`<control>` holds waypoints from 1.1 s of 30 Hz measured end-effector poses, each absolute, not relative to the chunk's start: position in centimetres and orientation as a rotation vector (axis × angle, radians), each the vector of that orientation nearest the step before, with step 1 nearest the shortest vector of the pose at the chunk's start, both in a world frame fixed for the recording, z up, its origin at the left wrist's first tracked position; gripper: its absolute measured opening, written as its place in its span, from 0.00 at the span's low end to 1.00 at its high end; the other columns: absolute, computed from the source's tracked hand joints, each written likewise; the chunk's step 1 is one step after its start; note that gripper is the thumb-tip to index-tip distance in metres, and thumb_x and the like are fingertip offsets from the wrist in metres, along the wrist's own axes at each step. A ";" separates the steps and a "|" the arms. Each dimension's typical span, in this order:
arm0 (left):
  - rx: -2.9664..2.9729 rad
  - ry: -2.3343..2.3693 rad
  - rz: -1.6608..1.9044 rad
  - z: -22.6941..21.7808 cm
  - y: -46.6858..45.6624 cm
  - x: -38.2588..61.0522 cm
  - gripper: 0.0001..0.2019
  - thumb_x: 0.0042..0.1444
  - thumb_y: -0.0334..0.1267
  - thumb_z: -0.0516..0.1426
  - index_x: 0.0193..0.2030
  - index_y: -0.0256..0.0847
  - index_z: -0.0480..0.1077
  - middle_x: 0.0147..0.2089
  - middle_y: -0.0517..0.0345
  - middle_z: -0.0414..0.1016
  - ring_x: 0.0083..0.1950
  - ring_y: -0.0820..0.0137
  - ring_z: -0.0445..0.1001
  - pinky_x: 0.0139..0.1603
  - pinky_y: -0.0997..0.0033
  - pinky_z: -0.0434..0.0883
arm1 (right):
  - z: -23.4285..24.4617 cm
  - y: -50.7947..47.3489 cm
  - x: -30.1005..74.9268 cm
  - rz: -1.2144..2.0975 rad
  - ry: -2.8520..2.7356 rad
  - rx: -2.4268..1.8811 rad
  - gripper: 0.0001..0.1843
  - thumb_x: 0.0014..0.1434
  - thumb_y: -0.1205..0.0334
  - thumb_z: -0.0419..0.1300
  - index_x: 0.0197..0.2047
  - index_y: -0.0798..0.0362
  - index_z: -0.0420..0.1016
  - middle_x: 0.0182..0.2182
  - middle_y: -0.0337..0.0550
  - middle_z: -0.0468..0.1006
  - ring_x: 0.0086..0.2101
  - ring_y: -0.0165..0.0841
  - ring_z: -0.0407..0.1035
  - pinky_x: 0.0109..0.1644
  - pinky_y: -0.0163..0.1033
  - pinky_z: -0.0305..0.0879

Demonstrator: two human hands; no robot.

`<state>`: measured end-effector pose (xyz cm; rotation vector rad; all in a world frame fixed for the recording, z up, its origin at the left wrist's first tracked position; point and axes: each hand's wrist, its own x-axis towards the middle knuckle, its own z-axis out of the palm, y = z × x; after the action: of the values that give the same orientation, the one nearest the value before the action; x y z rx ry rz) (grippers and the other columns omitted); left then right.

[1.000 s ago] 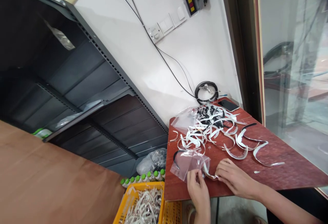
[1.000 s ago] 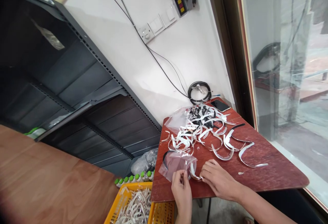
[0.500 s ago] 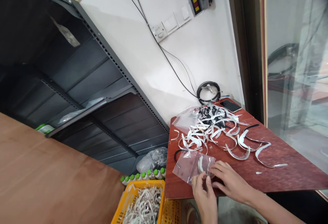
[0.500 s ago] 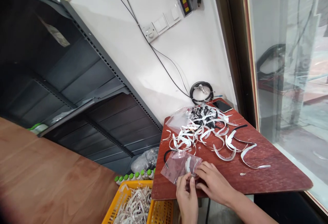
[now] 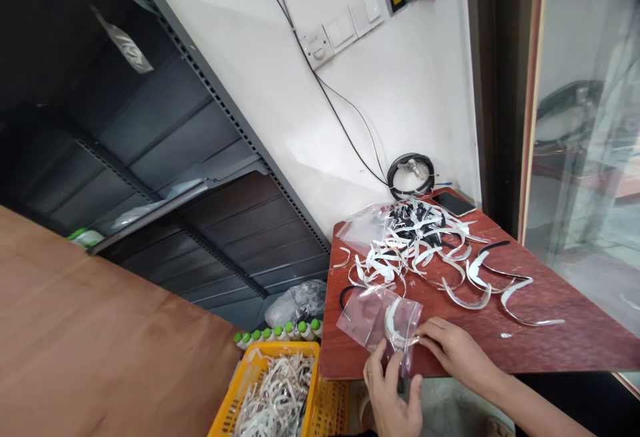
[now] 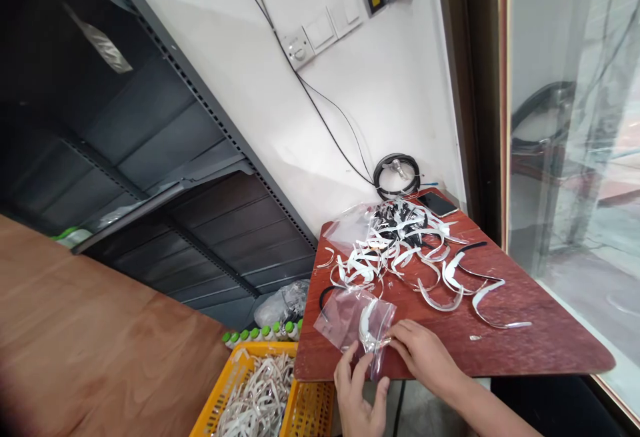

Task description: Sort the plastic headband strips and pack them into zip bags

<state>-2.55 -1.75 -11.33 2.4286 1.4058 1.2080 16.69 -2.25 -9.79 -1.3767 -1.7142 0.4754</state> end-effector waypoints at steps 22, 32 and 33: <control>2.402 1.150 1.451 -12.2 -1.5 -2.0 0.08 0.57 0.29 0.52 0.29 0.40 0.69 0.31 0.57 0.71 0.35 0.71 0.68 0.38 0.69 0.65 | -9.6 -1.0 13.8 0.806 -1.367 -1.405 0.10 0.58 0.57 0.54 0.31 0.51 0.73 0.27 0.37 0.77 0.30 0.33 0.70 0.35 0.31 0.62; 2.475 1.061 1.393 -11.7 -2.3 -0.6 0.09 0.58 0.30 0.49 0.29 0.41 0.67 0.30 0.56 0.71 0.35 0.68 0.68 0.38 0.67 0.62 | -8.2 -1.9 15.0 0.684 -1.948 -1.323 0.17 0.57 0.69 0.49 0.41 0.46 0.77 0.42 0.43 0.77 0.44 0.36 0.69 0.47 0.37 0.61; 2.486 1.050 1.374 -11.8 -2.5 -0.4 0.09 0.58 0.31 0.49 0.29 0.41 0.67 0.30 0.56 0.71 0.35 0.68 0.68 0.38 0.67 0.62 | -8.2 -1.8 15.3 0.673 -1.951 -1.311 0.18 0.56 0.68 0.50 0.44 0.45 0.77 0.47 0.43 0.75 0.48 0.36 0.67 0.51 0.38 0.60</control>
<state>-0.41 -2.52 -11.78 2.4860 1.0496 1.3737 15.30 -1.85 -8.24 -1.3106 -1.9507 0.6729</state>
